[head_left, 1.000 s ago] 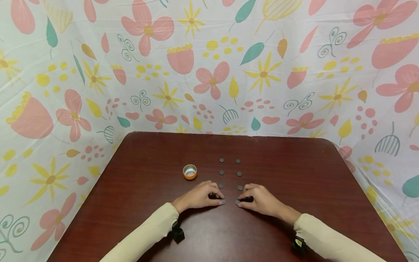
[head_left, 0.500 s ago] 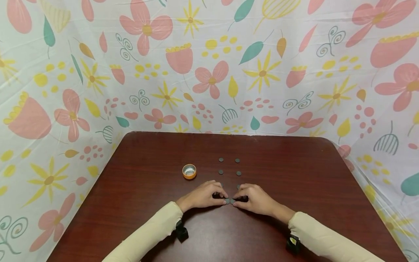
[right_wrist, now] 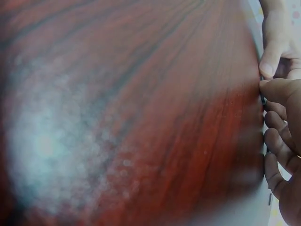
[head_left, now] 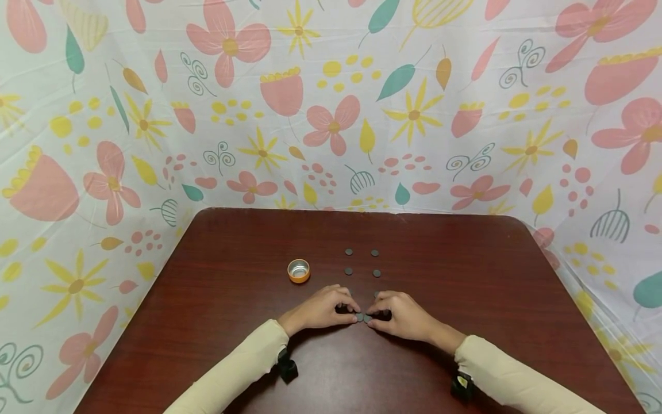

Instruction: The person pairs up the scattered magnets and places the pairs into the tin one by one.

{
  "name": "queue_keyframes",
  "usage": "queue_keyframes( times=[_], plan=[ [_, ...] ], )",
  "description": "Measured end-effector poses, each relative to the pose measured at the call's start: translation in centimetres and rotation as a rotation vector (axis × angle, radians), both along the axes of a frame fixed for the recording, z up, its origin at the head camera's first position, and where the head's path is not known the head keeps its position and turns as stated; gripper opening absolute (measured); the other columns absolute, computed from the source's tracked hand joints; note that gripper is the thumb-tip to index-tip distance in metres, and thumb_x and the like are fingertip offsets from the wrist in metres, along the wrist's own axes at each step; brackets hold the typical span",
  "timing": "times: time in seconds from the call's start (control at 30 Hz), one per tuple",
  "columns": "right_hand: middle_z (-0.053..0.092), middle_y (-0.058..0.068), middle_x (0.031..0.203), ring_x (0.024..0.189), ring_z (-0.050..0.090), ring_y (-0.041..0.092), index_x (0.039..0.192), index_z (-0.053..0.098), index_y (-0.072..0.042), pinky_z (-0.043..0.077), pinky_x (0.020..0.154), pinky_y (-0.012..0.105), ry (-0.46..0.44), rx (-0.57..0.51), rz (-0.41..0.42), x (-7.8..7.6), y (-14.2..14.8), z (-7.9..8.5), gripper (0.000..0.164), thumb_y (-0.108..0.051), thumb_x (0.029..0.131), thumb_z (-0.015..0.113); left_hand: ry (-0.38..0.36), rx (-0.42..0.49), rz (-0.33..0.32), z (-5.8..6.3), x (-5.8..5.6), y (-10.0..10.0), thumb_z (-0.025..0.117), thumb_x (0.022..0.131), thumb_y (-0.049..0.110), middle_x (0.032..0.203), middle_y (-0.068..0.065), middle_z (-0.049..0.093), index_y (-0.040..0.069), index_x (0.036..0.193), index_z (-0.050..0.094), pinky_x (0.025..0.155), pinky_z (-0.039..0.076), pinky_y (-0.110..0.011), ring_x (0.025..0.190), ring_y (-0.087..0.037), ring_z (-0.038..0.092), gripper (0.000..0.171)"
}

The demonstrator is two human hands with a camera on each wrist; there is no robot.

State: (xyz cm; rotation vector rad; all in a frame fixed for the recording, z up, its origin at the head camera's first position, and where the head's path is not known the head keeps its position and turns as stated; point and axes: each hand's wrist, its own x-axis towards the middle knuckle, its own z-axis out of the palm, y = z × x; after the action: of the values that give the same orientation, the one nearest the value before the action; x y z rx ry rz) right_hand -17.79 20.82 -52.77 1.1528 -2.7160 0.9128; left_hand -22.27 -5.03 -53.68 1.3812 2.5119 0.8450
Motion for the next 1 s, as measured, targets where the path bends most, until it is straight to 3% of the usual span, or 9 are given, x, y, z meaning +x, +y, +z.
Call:
queue_keyframes(
  times=[0.63, 0.83, 1.0],
  plan=[
    [0.063, -0.012, 0.09, 0.072, 0.052, 0.001, 0.106, 0.082, -0.016, 0.046, 0.062, 0.019, 0.007, 0.012, -0.008, 0.1, -0.1, 0.2, 0.021, -0.026, 0.088, 0.083, -0.014, -0.001, 0.015, 0.2, 0.3, -0.5, 0.069, 0.098, 0.041, 0.1, 0.018, 0.061, 0.027, 0.12, 0.075, 0.088, 0.044, -0.024, 0.091, 0.001, 0.051, 0.027],
    [0.065, -0.009, 0.091, 0.072, 0.055, 0.005, 0.105, 0.081, -0.015, 0.046, 0.062, 0.02, 0.02, 0.009, -0.043, 0.1, -0.3, 1.0, 0.022, -0.027, 0.087, 0.084, -0.047, 0.078, 0.077, 1.8, 1.0, -2.3, 0.066, 0.099, 0.047, 0.115, 0.011, 0.065, 0.021, 0.135, 0.067, 0.087, 0.051, -0.025, 0.101, -0.003, 0.058, 0.044],
    [0.068, -0.006, 0.093, 0.075, 0.059, 0.009, 0.104, 0.081, -0.015, 0.048, 0.063, 0.022, 0.047, -0.021, -0.1, 0.2, -0.9, 1.7, 0.024, -0.03, 0.086, 0.085, 0.026, 0.184, 0.165, 3.4, 0.7, -5.2, 0.069, 0.098, 0.043, 0.125, 0.004, 0.066, 0.018, 0.135, 0.066, 0.094, 0.054, -0.036, 0.113, -0.014, 0.063, 0.045]
  ],
)
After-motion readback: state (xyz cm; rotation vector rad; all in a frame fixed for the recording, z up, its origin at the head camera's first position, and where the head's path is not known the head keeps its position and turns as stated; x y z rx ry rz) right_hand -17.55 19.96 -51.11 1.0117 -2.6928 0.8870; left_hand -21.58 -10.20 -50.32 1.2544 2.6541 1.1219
